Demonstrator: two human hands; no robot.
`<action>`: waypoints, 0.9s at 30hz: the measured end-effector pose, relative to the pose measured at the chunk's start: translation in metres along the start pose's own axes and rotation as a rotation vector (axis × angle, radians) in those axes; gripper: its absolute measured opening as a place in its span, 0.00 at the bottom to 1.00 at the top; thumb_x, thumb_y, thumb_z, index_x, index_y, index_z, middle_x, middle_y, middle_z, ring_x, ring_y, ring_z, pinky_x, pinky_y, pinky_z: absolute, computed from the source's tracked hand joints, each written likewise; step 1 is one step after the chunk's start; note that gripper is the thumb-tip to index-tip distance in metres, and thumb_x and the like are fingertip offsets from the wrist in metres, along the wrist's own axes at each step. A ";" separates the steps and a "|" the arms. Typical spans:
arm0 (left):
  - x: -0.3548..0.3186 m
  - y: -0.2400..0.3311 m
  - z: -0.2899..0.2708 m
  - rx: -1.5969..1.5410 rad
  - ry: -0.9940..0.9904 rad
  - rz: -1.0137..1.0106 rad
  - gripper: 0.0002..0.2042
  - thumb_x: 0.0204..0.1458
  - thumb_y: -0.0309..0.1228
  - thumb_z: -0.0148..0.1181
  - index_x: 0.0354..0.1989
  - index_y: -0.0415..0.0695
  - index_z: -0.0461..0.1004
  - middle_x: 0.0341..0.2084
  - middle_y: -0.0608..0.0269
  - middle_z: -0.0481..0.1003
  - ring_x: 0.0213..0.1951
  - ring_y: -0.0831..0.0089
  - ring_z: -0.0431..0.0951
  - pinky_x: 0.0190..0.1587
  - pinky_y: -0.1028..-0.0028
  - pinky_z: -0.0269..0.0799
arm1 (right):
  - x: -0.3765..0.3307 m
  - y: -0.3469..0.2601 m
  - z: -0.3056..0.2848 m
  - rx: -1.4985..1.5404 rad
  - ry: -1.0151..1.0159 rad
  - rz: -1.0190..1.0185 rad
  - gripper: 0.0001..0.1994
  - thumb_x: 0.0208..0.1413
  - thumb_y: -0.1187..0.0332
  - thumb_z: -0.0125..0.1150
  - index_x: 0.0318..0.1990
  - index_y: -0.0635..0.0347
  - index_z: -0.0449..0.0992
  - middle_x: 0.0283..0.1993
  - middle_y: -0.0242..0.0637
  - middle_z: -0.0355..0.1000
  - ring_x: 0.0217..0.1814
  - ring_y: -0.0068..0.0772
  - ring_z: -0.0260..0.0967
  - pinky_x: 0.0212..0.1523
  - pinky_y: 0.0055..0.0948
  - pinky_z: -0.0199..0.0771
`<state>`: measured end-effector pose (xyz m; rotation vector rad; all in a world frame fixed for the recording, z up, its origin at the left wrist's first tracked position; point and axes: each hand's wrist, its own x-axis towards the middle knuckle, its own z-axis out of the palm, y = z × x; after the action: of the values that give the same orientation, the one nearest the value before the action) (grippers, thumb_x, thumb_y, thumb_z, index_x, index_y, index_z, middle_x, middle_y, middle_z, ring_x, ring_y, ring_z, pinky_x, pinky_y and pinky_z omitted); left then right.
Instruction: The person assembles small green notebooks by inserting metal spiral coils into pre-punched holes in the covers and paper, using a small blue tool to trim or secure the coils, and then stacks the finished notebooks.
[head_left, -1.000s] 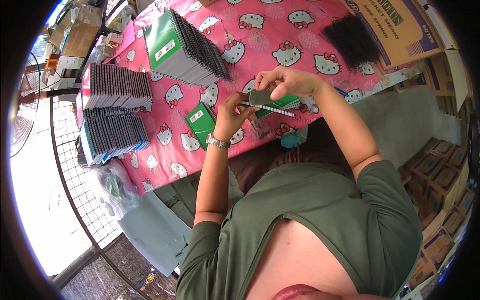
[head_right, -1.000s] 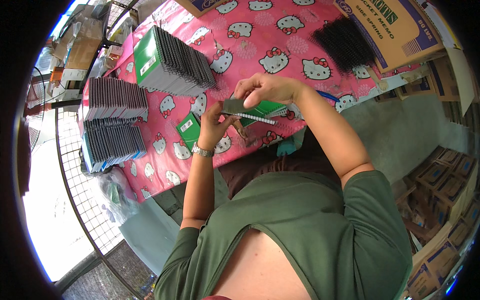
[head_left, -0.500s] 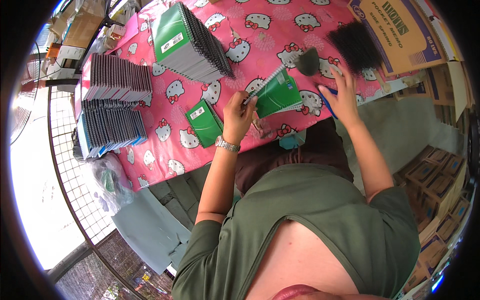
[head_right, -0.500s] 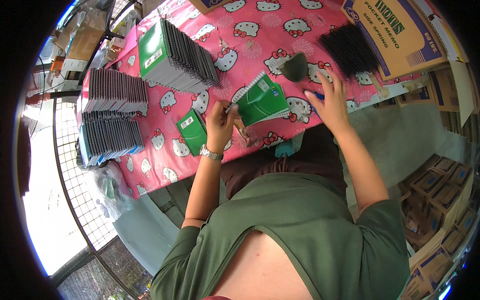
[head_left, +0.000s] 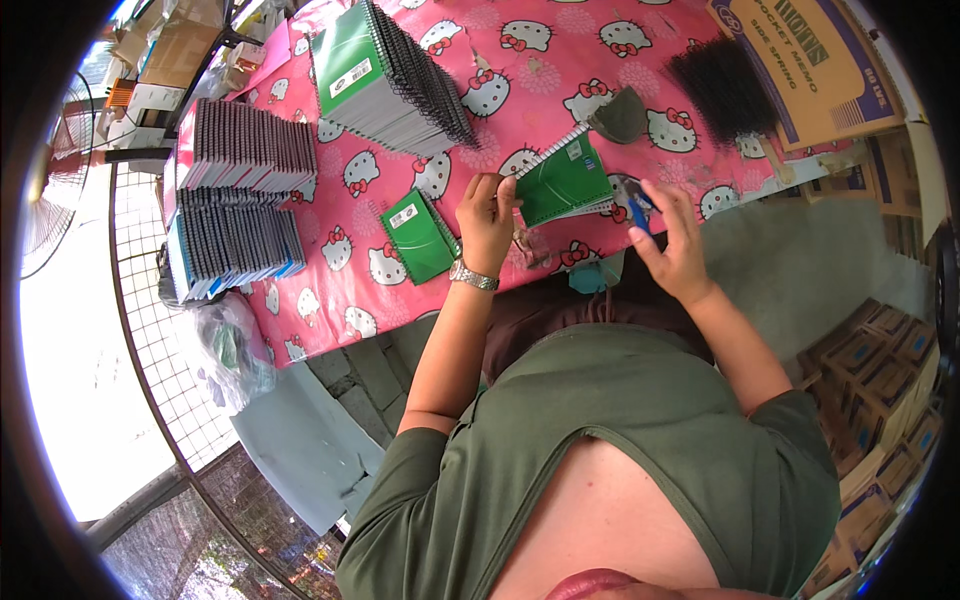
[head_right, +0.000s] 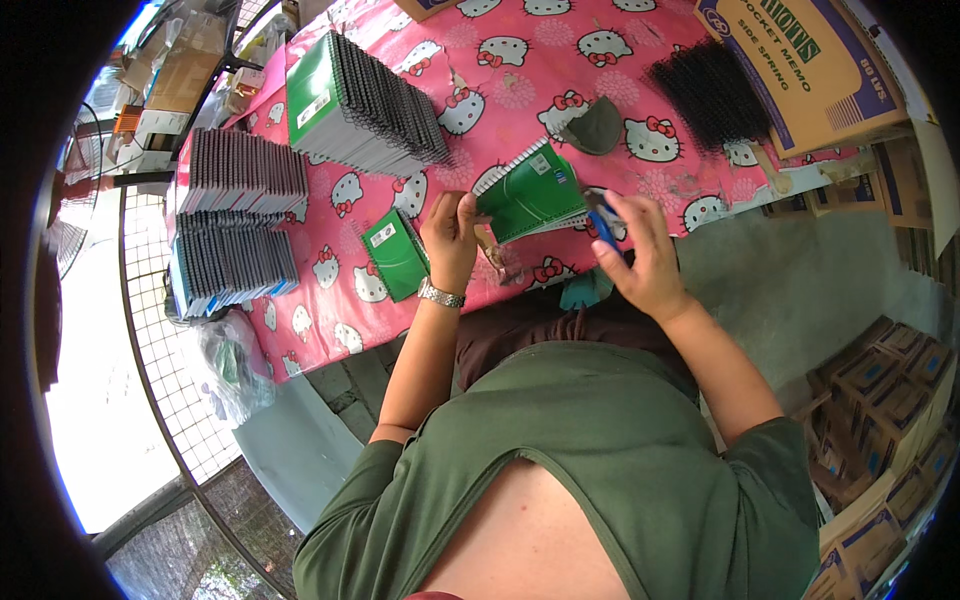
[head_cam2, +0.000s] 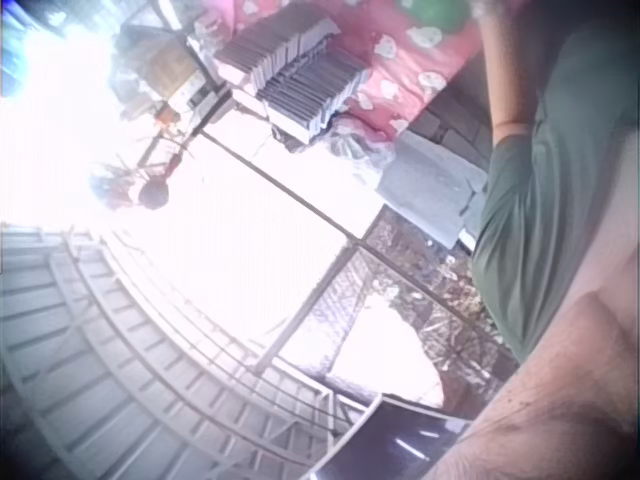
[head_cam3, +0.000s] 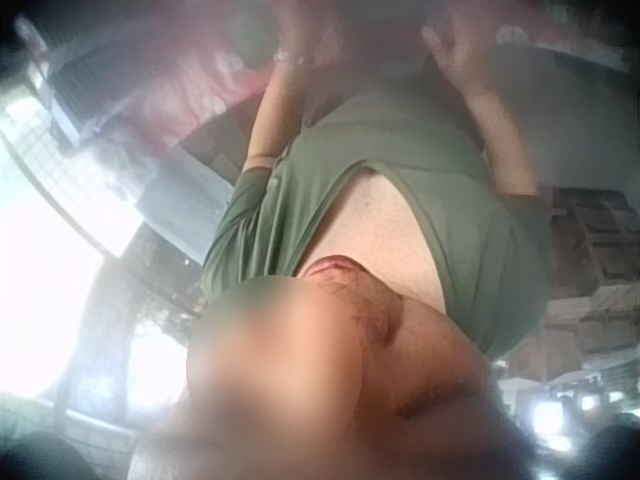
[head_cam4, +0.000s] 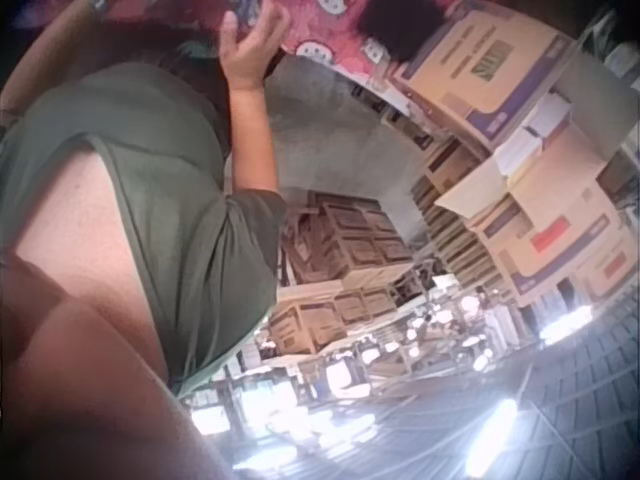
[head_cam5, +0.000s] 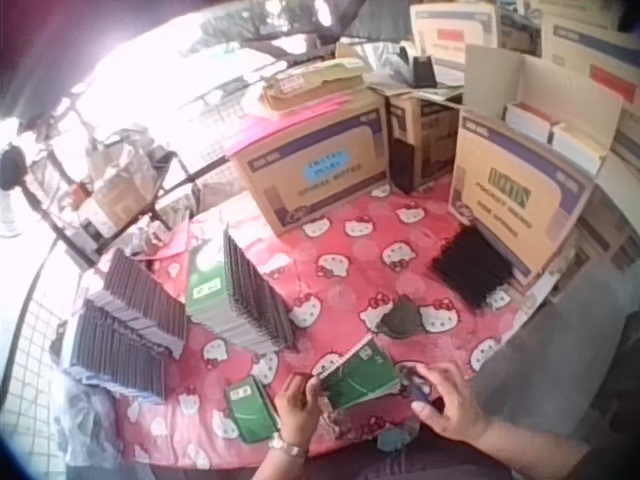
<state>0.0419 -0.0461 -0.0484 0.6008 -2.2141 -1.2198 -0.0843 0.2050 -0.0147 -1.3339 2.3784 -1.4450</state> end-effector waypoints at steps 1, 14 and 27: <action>0.001 0.005 0.002 0.019 0.005 0.005 0.09 0.57 0.25 0.64 0.42 0.38 0.72 0.30 0.60 0.74 0.26 0.73 0.81 0.26 0.76 0.73 | 0.002 -0.008 0.002 0.032 0.004 -0.035 0.27 0.56 0.65 0.63 0.62 0.64 0.67 0.55 0.48 0.65 0.57 0.48 0.64 0.59 0.40 0.65; 0.007 0.019 -0.001 -0.006 -0.020 0.039 0.11 0.51 0.14 0.60 0.43 0.36 0.75 0.39 0.56 0.78 0.37 0.69 0.84 0.33 0.77 0.81 | 0.043 -0.054 0.048 -0.050 -0.186 -0.117 0.28 0.49 0.62 0.68 0.58 0.61 0.71 0.54 0.41 0.67 0.56 0.47 0.64 0.59 0.45 0.64; -0.012 0.031 -0.015 0.031 0.138 0.062 0.13 0.48 0.12 0.59 0.42 0.35 0.80 0.35 0.59 0.79 0.37 0.76 0.80 0.39 0.78 0.75 | 0.042 -0.059 0.047 1.258 -0.569 0.759 0.19 0.64 0.70 0.57 0.60 0.67 0.69 0.50 0.35 0.70 0.51 0.22 0.70 0.49 0.24 0.72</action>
<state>0.0569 -0.0329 -0.0183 0.6056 -2.1242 -1.0818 -0.0516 0.1324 0.0180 -0.3352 0.9627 -1.4848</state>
